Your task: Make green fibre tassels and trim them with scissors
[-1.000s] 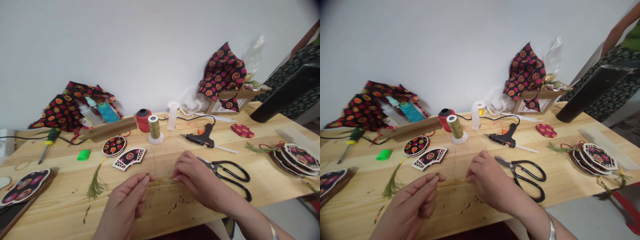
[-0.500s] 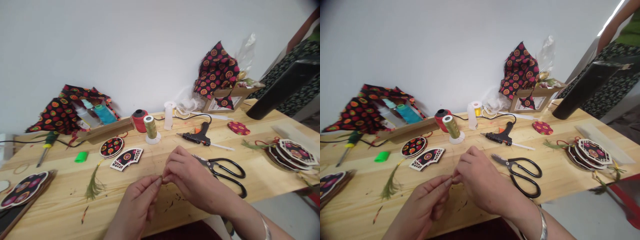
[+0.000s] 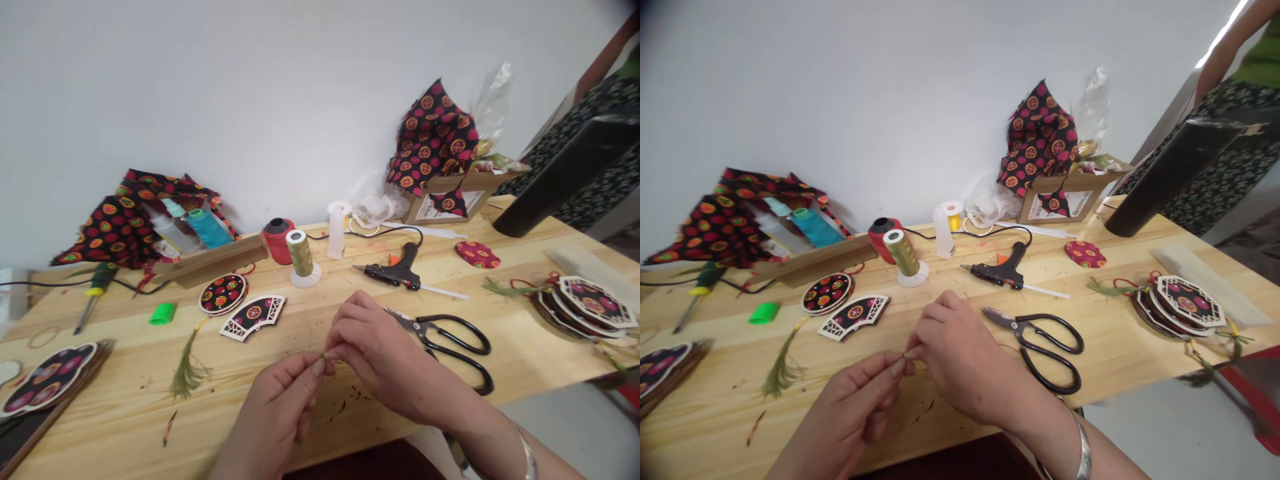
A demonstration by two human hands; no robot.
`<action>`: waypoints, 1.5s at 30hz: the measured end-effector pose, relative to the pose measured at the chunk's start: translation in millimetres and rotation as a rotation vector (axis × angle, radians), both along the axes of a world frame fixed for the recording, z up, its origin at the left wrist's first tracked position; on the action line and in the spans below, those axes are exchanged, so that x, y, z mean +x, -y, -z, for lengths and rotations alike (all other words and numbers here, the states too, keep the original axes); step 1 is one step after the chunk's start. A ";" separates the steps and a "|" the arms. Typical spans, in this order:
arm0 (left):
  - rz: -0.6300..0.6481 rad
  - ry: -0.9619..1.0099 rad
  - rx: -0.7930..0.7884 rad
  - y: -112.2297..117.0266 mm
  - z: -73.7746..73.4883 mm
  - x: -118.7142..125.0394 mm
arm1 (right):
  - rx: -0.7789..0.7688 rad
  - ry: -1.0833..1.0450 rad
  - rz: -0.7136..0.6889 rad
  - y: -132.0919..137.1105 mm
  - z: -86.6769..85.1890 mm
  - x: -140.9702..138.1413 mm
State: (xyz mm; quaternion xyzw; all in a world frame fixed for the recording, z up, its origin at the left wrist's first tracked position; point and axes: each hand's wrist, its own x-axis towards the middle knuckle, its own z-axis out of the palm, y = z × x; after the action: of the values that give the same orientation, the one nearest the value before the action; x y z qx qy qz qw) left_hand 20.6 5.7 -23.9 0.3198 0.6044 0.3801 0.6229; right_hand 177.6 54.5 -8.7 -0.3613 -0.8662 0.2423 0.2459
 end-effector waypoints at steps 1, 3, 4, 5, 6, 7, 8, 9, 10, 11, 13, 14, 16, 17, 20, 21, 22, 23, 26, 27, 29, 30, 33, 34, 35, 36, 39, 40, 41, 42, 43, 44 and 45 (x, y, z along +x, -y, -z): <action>-0.007 -0.001 0.007 0.1 -0.1 0.3 | -0.030 -0.042 0.037 0.2 1.6 0.3; -0.021 0.005 0.010 0.4 -0.4 0.6 | -0.119 -0.150 0.137 0.4 5.7 1.0; -0.028 0.007 0.006 0.6 -0.6 0.6 | -0.178 -0.206 0.179 0.6 7.8 1.3; -0.032 0.007 0.002 0.8 -0.8 0.6 | -0.251 -0.255 0.209 0.7 9.5 1.4; -0.031 0.007 -0.001 0.9 -1.0 0.6 | -0.339 -0.292 0.230 0.8 10.9 1.3; -0.029 0.006 -0.005 1.0 -1.2 0.7 | -0.440 -0.320 0.240 1.0 11.9 0.8; -0.026 0.004 -0.006 1.0 -1.5 0.7 | -0.547 -0.350 0.241 1.2 12.5 0.1; -0.018 0.004 -0.005 0.9 -1.7 0.7 | -0.657 -0.384 0.237 1.4 13.0 -1.0; -0.005 0.006 -0.002 0.9 -1.8 0.6 | -0.759 -0.424 0.228 1.5 13.5 -2.3; 0.011 0.007 0.003 0.8 -1.9 0.5 | -0.844 -0.465 0.217 1.5 14.1 -3.8; 0.041 0.001 0.017 0.9 -1.7 -0.1 | -0.952 -0.540 0.195 1.3 15.5 -6.9; 0.053 -0.006 0.025 1.1 -1.3 -0.5 | -0.977 -0.562 0.191 0.9 16.2 -8.4; 0.062 -0.023 0.029 2.0 -0.2 -1.3 | -0.994 -0.590 0.190 -0.2 17.4 -11.1; 0.060 -0.028 0.025 2.5 0.5 -1.7 | -0.998 -0.601 0.191 -0.7 17.7 -12.1; 0.041 -0.013 0.005 3.8 1.7 -1.7 | -0.996 -0.617 0.204 -1.4 17.3 -14.3; 0.032 0.001 0.000 4.0 1.6 -1.3 | -0.991 -0.610 0.204 -1.3 16.7 -14.8; 0.023 0.017 -0.003 4.1 1.2 -0.7 | -0.982 -0.595 0.204 -0.9 16.0 -15.2; 0.013 0.033 -0.005 4.0 0.6 -0.1 | -0.966 -0.574 0.208 -0.5 15.4 -15.7; -0.006 0.091 -0.008 3.5 -1.4 0.7 | -0.886 -0.501 0.226 0.5 14.0 -17.1; -0.006 0.113 -0.011 3.4 -1.8 0.4 | -0.858 -0.485 0.227 0.5 13.7 -17.6; -0.003 0.167 -0.018 3.4 -1.5 -1.2 | -0.825 -0.475 0.206 0.1 13.4 -18.1; -0.005 0.200 -0.021 3.4 -0.9 -2.3 | -0.821 -0.478 0.192 -0.2 13.1 -18.2; -0.019 0.298 -0.025 3.7 2.0 -5.5 | -0.812 -0.478 0.161 -1.2 11.2 -18.0; -0.024 0.323 -0.026 3.7 3.1 -6.1 | -0.806 -0.476 0.157 -1.5 10.4 -17.8; -0.029 0.340 -0.027 3.5 4.1 -6.6 | -0.800 -0.476 0.156 -1.8 9.7 -17.7; -0.033 0.352 -0.029 3.3 5.0 -6.8 | -0.794 -0.475 0.157 -2.0 9.1 -17.5; -0.038 0.356 -0.033 2.6 6.8 -6.4 | -0.781 -0.461 0.169 -2.7 8.7 -17.3; -0.041 0.349 -0.033 2.4 7.1 -6.0 | -0.777 -0.453 0.172 -2.9 9.1 -17.3; -0.047 0.337 -0.029 2.4 7.3 -5.7 | -0.776 -0.446 0.173 -3.1 9.6 -17.3; -0.055 0.325 -0.022 2.4 7.4 -5.3 | -0.776 -0.442 0.175 -3.1 10.2 -17.4; -0.060 0.314 -0.016 2.4 7.4 -5.0 | -0.775 -0.442 0.175 -3.2 10.7 -17.4; -0.064 0.305 -0.009 2.5 7.5 -4.7 | -0.773 -0.444 0.175 -3.2 11.2 -17.4; -0.065 0.296 -0.004 2.6 7.5 -4.5 | -0.770 -0.447 0.175 -3.1 11.5 -17.4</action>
State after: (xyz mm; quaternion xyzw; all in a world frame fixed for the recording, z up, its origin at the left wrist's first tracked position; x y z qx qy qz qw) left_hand 16.1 3.1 -31.4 0.2393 0.5166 0.4420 0.6932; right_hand 160.1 57.6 -20.2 -0.4368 -0.6049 0.5972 0.2944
